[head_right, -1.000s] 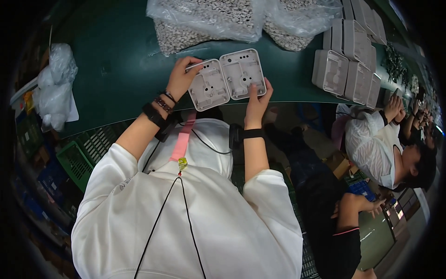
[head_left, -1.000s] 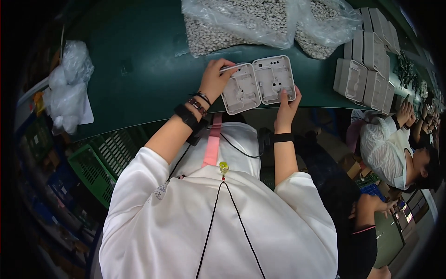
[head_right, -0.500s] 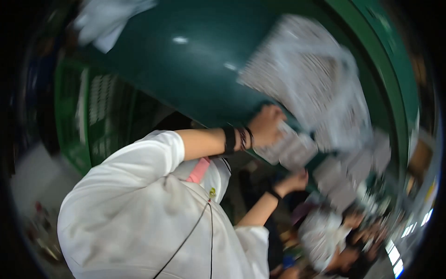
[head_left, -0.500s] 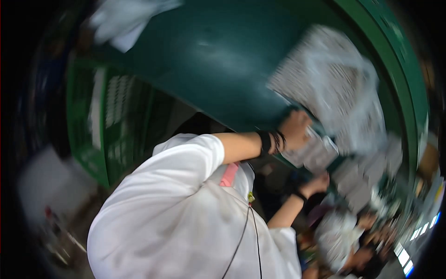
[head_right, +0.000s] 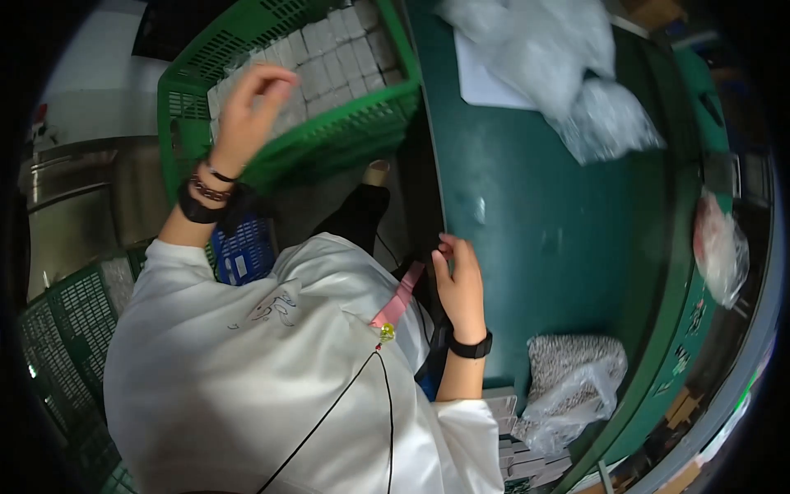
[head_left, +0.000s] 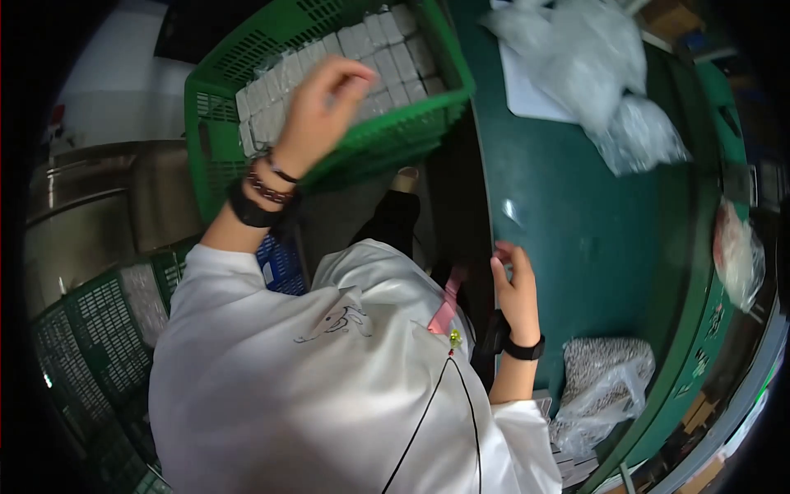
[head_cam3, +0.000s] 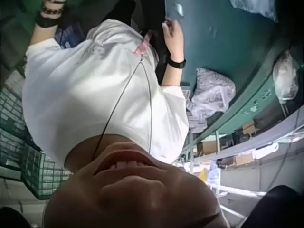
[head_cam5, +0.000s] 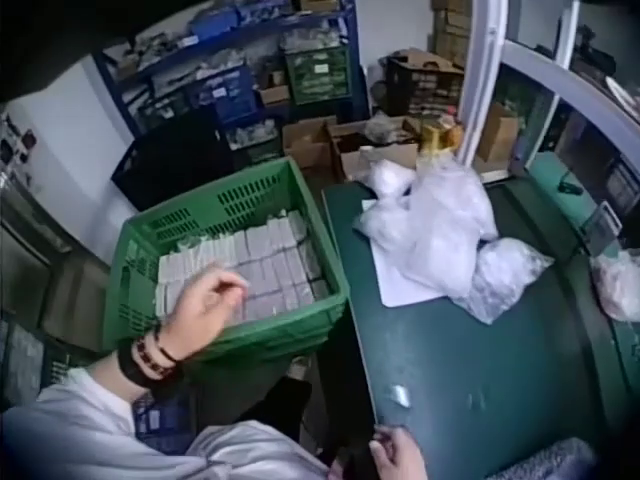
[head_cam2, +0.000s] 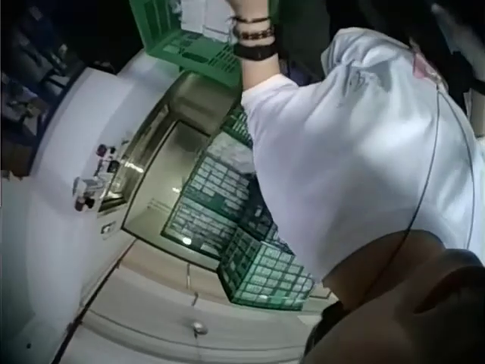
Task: The person inserts small white components into plastic housings, places them into a green crate, and then individually wraps each housing in a plastic bag.
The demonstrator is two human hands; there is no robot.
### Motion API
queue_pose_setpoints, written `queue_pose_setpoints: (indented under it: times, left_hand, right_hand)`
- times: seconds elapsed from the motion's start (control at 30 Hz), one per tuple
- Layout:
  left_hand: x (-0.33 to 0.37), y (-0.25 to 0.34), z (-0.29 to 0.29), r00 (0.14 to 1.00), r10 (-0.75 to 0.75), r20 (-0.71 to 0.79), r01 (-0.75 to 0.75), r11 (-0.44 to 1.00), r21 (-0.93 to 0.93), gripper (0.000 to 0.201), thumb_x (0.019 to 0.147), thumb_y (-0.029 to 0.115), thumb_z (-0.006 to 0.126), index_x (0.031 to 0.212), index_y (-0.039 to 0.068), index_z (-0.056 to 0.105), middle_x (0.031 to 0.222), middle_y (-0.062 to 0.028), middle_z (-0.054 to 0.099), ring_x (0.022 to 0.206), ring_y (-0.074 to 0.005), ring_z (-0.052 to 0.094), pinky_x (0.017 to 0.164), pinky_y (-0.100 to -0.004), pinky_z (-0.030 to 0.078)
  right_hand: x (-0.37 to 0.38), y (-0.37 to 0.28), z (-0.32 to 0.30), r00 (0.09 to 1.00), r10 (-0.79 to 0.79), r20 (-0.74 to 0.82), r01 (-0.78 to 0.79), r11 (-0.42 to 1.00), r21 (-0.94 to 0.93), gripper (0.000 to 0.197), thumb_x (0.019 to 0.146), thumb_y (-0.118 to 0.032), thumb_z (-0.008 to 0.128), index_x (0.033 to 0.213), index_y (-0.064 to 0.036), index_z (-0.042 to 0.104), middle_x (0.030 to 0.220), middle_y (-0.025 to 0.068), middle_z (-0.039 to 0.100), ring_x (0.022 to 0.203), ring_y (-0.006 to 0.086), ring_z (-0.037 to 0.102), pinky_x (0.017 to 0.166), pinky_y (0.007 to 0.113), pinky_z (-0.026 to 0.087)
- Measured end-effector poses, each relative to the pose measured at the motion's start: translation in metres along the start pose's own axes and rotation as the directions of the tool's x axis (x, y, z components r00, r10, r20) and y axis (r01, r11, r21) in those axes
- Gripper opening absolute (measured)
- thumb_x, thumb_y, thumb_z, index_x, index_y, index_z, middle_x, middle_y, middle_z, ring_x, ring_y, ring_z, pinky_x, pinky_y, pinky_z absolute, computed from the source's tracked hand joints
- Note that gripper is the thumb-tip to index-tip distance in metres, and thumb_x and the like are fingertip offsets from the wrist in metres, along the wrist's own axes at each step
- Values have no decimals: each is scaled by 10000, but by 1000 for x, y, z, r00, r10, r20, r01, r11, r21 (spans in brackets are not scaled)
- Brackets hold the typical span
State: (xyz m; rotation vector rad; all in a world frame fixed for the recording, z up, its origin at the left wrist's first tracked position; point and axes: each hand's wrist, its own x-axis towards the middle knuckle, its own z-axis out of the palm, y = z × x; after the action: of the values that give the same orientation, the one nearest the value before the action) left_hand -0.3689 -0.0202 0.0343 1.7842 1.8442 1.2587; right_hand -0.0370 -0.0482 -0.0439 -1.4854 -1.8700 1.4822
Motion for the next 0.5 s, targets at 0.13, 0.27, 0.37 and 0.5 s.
queue_pose_setpoints:
  times: [0.13,0.27,0.37,0.5]
  left_hand:
    - [41,-127,-55,975,-220,-35,217,974,-69,132,808,114,541,921,46,545,810,-43,578,701,-115,544,659,-227,430]
    - [39,-235,12,828,-424,367,448,894,21,225,792,155,557,970,21,527,864,-92,589,776,-190,575,705,-281,446]
    - [38,-280,93,867,-154,474,64,978,201,322,775,182,572,1041,13,503,963,-133,550,900,-268,524,796,-345,423]
    - [36,-302,155,867,-174,467,43,960,277,362,775,239,560,1060,23,502,951,-144,543,920,-298,502,804,-359,416]
  right_hand:
    - [119,-42,65,970,-121,-211,115,993,-40,172,808,-39,524,977,-9,517,898,88,531,798,158,507,697,254,412]
    - [213,-84,98,740,-336,-583,175,933,-315,185,778,-43,548,959,-17,520,892,99,517,860,225,500,740,311,401]
    - [263,-100,113,743,-400,-537,59,838,-542,180,783,-83,538,954,-28,524,890,95,514,863,251,489,742,336,388]
    - [281,-95,124,821,-339,-460,-81,727,-682,180,800,-146,507,942,-38,528,874,86,514,829,274,479,716,359,370]
